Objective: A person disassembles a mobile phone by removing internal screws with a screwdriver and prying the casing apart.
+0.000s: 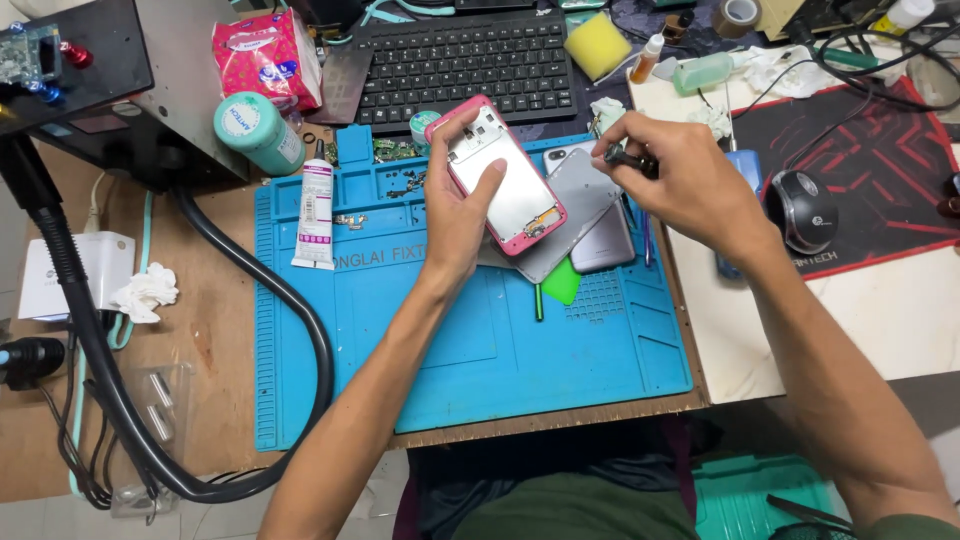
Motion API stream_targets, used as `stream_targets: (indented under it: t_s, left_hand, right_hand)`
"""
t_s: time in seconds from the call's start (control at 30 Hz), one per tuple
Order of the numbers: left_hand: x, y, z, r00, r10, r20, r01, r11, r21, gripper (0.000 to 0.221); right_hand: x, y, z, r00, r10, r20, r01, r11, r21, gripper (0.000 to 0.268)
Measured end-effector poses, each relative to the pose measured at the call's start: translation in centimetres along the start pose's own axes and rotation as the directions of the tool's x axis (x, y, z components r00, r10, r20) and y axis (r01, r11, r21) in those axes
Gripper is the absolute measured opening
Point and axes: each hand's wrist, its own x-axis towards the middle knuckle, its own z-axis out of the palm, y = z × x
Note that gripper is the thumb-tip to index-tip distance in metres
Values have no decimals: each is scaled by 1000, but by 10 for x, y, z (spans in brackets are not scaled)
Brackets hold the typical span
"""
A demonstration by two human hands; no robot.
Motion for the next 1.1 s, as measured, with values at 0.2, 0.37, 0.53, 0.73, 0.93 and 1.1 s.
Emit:
stream_targets:
  t_s: [0.2,0.37,0.53,0.73,0.93,1.1]
  left_hand:
    - [1,2,-1,999,43,-2,-43,999,5,46]
    - [2,3,-2,998,56,-1,-57,998,-2,45]
    - [2,5,-2,998,65,0,-65,998,-7,43]
    - [2,7,-2,997,74,-6,-74,997,-24,44]
    - [1,8,-1,1000,31,5,-31,999,-31,45]
    - [1,7,-1,999,50,3,-50,999,-7,43]
  right_hand:
    - [4,7,10,976,140,168,-84,949,-305,23]
    - [8,22,24,968,161,194,-70,911,-406,26]
    - [11,20,28,970,124,208,-40,929,-369,24]
    - [10,24,25,989,26,148,23,947,-321,25]
    - [6,32,25,992,20,125,24,940,-342,23]
    - [8,42,35,988,58,141,8,903,-430,28]
